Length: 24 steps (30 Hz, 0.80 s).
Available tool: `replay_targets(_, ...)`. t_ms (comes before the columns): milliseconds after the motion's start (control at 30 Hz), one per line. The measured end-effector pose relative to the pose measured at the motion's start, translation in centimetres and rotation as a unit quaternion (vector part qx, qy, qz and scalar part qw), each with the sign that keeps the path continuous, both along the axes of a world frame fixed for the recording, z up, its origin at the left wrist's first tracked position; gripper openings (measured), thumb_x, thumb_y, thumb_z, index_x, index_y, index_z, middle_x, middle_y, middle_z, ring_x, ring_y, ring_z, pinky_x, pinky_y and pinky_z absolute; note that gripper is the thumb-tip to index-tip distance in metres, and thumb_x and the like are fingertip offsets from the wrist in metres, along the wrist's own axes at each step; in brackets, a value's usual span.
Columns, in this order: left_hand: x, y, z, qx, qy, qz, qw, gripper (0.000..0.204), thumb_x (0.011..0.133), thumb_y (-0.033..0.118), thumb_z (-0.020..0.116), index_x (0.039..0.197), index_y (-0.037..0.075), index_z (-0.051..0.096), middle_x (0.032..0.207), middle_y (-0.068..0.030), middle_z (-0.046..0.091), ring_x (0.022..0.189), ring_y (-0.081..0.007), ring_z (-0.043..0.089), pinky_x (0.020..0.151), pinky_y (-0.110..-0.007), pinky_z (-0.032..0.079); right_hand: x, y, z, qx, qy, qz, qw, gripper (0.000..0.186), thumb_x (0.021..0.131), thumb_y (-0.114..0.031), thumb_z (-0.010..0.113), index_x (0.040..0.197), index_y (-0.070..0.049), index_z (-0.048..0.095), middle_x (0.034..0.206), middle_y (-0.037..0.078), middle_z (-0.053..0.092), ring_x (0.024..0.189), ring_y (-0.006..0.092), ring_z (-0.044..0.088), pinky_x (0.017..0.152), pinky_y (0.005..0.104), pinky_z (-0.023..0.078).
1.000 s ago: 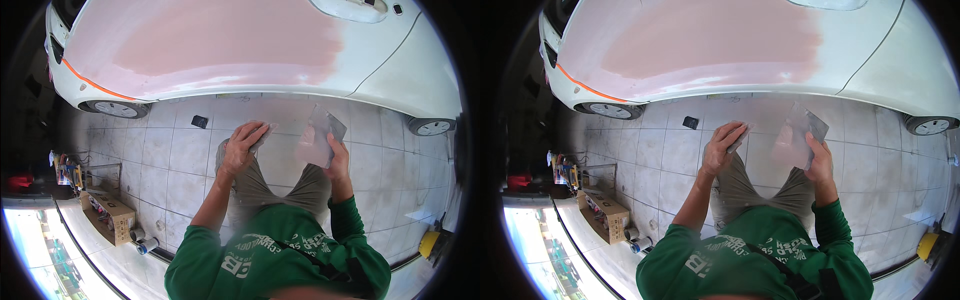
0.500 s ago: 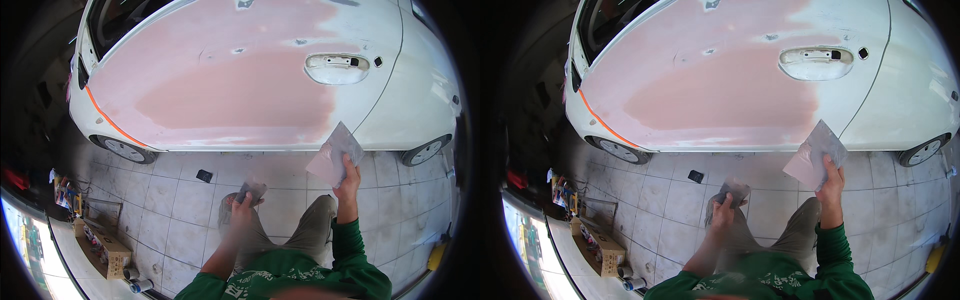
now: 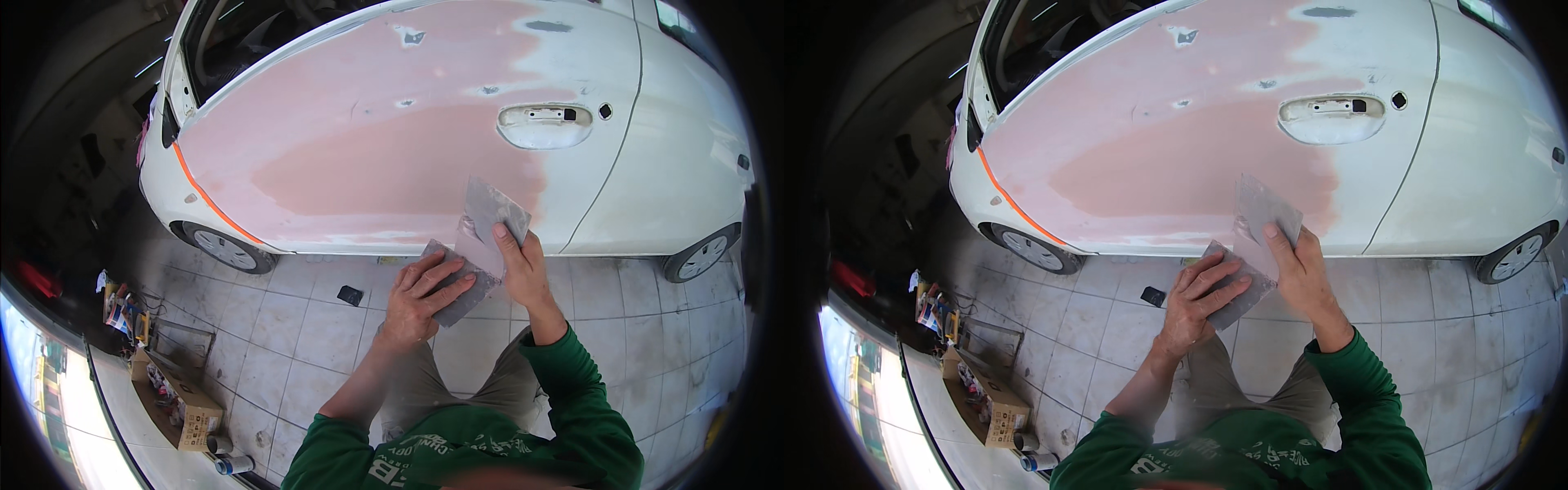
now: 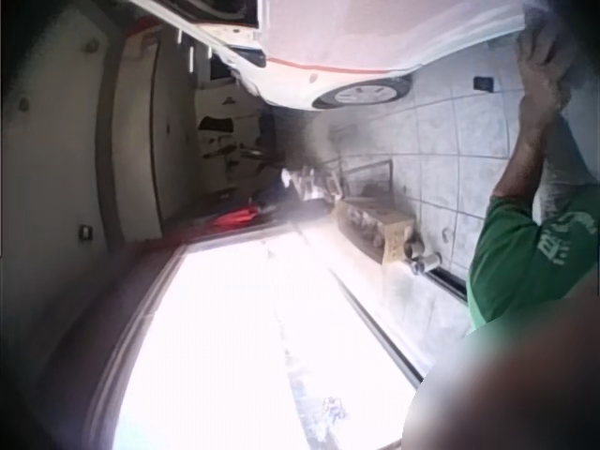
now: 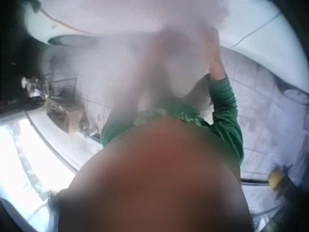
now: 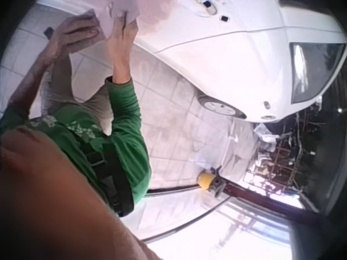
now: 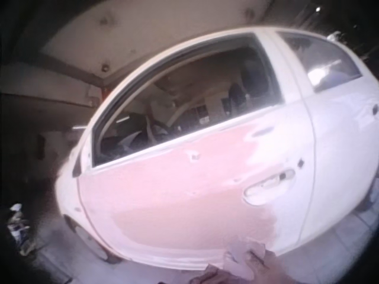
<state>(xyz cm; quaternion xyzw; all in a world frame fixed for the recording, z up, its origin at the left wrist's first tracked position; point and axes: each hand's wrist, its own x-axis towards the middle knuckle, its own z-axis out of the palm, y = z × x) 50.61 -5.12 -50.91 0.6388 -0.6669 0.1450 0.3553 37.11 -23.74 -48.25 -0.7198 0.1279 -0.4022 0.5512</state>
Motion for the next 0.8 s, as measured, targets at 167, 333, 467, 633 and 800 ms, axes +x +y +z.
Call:
replay_targets(167,5.7,0.8,1.2,-0.078,0.51,-0.041,0.855,0.033,0.109,0.016,0.054,0.139,0.002,0.062,0.126,-0.0081,0.067,0.116,-0.0193,0.064,0.093,-0.037,0.057,-0.2,-8.1,12.0,0.233,-0.293,0.077,0.924,0.046,0.101,-0.026,0.067,0.135,0.003,0.057,0.129,0.012,0.066,0.116,0.0246,0.066,0.098,0.0376,0.054)
replay_targets(333,10.4,-1.9,16.6,-0.199,0.186,0.049,0.961,0.034,0.107,0.019,0.058,0.137,0.006,0.066,0.126,-0.0103,0.069,0.113,-0.0237,0.066,0.092,-0.037,0.057,0.5,-19.7,25.2,0.153,-0.354,0.067,0.92,0.04,0.1,-0.031,0.067,0.132,-0.007,0.063,0.119,0.01,0.07,0.111,0.0246,0.067,0.082,0.0399,0.056)
replay_targets(467,13.3,-6.5,23.8,-0.163,-0.134,0.15,0.966,0.034,0.105,0.014,0.058,0.138,0.016,0.068,0.133,-0.0082,0.067,0.121,-0.0255,0.065,0.101,-0.035,0.053,3.4,-22.6,27.0,0.154,-0.385,0.184,0.891,0.037,0.1,-0.026,0.067,0.133,-0.008,0.064,0.121,0.009,0.07,0.114,0.025,0.067,0.093,0.0414,0.058)
replay_targets(633,14.5,-10.6,26.9,-0.088,-0.235,0.254,0.934,0.036,0.103,0.017,0.059,0.136,0.027,0.07,0.134,-0.0026,0.066,0.124,-0.0275,0.063,0.104,-0.043,0.052,4.0,-25.3,25.1,0.151,-0.406,0.275,0.858,0.038,0.102,-0.026,0.065,0.134,-0.005,0.061,0.122,0.014,0.07,0.113,0.0269,0.069,0.097,0.0429,0.059)
replay_targets(800,14.7,-13.2,26.9,-0.072,-0.257,0.28,0.922,0.047,0.097,0.011,0.063,0.139,0.031,0.067,0.134,-0.0025,0.063,0.124,-0.0262,0.061,0.103,-0.044,0.053,4.0,-24.1,24.7,0.143,-0.425,0.256,0.857,0.041,0.103,-0.027,0.063,0.136,-0.003,0.059,0.123,0.014,0.07,0.109,0.0266,0.071,0.091,0.0396,0.062)
